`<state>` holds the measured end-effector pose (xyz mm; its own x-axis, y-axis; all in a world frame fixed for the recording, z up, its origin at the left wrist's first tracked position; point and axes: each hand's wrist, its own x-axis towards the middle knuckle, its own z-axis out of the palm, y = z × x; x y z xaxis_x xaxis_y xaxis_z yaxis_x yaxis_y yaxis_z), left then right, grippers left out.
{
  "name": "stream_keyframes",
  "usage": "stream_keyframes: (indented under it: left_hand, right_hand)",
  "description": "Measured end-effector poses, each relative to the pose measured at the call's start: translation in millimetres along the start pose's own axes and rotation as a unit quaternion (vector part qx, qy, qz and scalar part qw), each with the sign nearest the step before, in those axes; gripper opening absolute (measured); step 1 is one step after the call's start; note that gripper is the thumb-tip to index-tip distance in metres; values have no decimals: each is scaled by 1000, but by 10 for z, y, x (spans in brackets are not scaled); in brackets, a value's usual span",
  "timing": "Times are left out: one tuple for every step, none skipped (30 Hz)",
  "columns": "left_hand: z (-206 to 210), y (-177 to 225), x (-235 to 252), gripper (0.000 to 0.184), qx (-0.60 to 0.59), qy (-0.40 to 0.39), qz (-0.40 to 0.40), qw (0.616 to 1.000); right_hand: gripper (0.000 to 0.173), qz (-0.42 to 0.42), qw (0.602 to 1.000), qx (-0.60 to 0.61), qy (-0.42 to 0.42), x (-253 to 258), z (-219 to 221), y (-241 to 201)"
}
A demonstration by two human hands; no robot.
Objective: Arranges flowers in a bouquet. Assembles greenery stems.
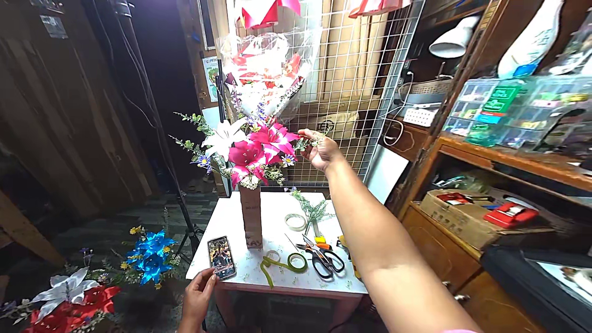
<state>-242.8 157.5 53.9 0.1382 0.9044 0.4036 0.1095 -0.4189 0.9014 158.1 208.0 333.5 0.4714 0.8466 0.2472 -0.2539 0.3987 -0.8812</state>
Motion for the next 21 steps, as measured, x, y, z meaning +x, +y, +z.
stream_keyframes:
  left_hand:
    - [52,80,94,29,-5,-7,12,1000]
    - [109,172,207,33,-8,-17,27,999]
    - [173,279,329,36,-9,-30,40,999]
    - [242,391,453,39,-5,-46,53,998]
    - [314,492,576,42,2,-63,64,996]
    - [390,578,695,46,11,-80,73,994]
    - [463,650,802,51,23,-98,76,992]
    - [529,708,892,57,40,-116,76,990]
    - [594,745,968,62,59,-131,78,987]
    - [656,774,1023,64,69,-143,80,984]
    - [716,786,1058,64,71,-151,87,982]
    - [773,784,1078,63,73,-155,96,980]
    - [818,787,1088,62,80,-163,97,979]
    - [855,797,1091,62,87,-173,91,977]
    - [887,807,1086,63,95,-183,83,975]
    - [916,814,1077,64,99,-190,76,974]
    - [942,817,1070,65,102,-195,73,973]
    - [964,813,1070,66,108,-199,72,971]
    - [981,809,1069,67,118,-204,71,969]
    - [992,809,1069,68,131,-211,68,966]
    - [1000,808,1070,69,141,-214,66,964]
  right_hand:
    - [19,4,1000,-4,-1,3,-5,2]
    - [19,6,1000,-6,0,6,-10,8]
    - [19,7,1000,-9,-2,12,-18,17]
    - [19,7,1000,-12,-8,17,-30,24]
    - [20,5,1000,-15,-17,16,-44,32]
    - [19,-2,1000,-18,-26,8,-50,40]
    - [18,-7,999,-20,-35,-3,-53,44]
    - [18,-8,999,-20,-42,-14,-54,45]
    - [16,-8,999,-20,-44,-27,-52,44]
    - [15,-7,999,-18,-41,-40,-47,40]
    - [15,-5,999,-14,-34,-56,-39,35]
    - [14,-6,1000,-14,-27,-71,-29,31]
    - [13,-7,1000,-19,-24,-82,-24,28]
    - [12,-8,999,-27,-26,-94,-20,22]
    - [10,-10,999,-34,-33,-105,-18,19]
    - [10,-10,998,-41,-41,-117,-18,15]
    - [9,-10,998,-44,-49,-119,-22,20]
    - [9,-9,998,-41,-53,-112,-27,28]
    - [8,-7,998,-40,-55,-103,-30,35]
    - [9,-5,998,-39,-56,-99,-25,40]
    - [9,-4,998,-37,-54,-106,-15,39]
